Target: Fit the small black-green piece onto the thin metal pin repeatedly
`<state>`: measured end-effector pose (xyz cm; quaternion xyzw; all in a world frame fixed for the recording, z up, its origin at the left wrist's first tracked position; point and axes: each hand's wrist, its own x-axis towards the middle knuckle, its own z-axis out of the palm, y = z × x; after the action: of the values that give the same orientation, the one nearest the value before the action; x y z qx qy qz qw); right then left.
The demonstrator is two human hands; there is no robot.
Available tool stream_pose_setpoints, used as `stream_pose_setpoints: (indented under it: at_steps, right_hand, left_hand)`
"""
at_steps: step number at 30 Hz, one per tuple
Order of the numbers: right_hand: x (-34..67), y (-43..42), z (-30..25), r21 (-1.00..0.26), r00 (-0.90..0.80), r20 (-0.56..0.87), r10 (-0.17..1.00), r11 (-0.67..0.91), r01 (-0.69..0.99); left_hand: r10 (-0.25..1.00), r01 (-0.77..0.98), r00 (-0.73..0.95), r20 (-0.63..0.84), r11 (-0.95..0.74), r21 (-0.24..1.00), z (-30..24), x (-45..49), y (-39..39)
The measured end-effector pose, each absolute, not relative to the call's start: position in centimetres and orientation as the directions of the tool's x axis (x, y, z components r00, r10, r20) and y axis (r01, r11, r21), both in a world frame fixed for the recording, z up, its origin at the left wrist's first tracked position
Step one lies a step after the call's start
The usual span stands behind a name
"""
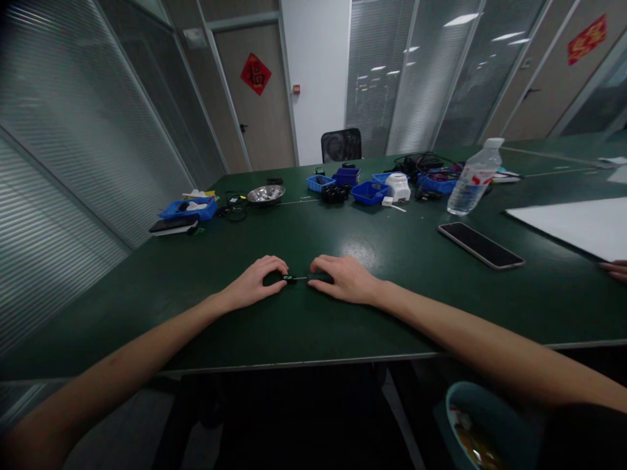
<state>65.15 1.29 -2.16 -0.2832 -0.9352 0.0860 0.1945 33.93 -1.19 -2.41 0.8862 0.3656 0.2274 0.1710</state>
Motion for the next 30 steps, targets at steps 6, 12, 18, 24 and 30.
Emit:
stream_pose_setpoints:
  at_steps: [6,12,18,24,30]
  right_hand:
    - [65.02,1.39,-2.28,-0.266,-0.776,0.305,0.553,0.831,0.488]
    - [65.1,1.27,-2.25,-0.256,-0.776,0.331,0.537,0.843,0.474]
    - [65.18,1.22,-2.24,-0.248,-0.782,0.353,0.514,0.857,0.451]
    - [65.18,1.1,-2.28,-0.233,-0.774,0.403,0.489,0.872,0.43]
    - [65.31,1.17,-2.52,-0.204,-0.777,0.42,0.468,0.884,0.422]
  left_hand:
    - [0.731,0.577,0.63,0.263,-0.667,0.472,-2.24,33.83,-1.31]
    - [0.726,0.573,0.631,0.273,-0.673,0.467,-2.49,33.82,-1.22]
    - [0.721,0.57,0.637,0.273,-0.679,0.463,-2.46,33.81,-1.15]
    - [0.712,0.561,0.638,0.293,-0.691,0.456,-2.6,33.9,-1.06]
    - [0.716,0.563,0.642,0.274,-0.683,0.466,-2.42,33.87,-1.12]
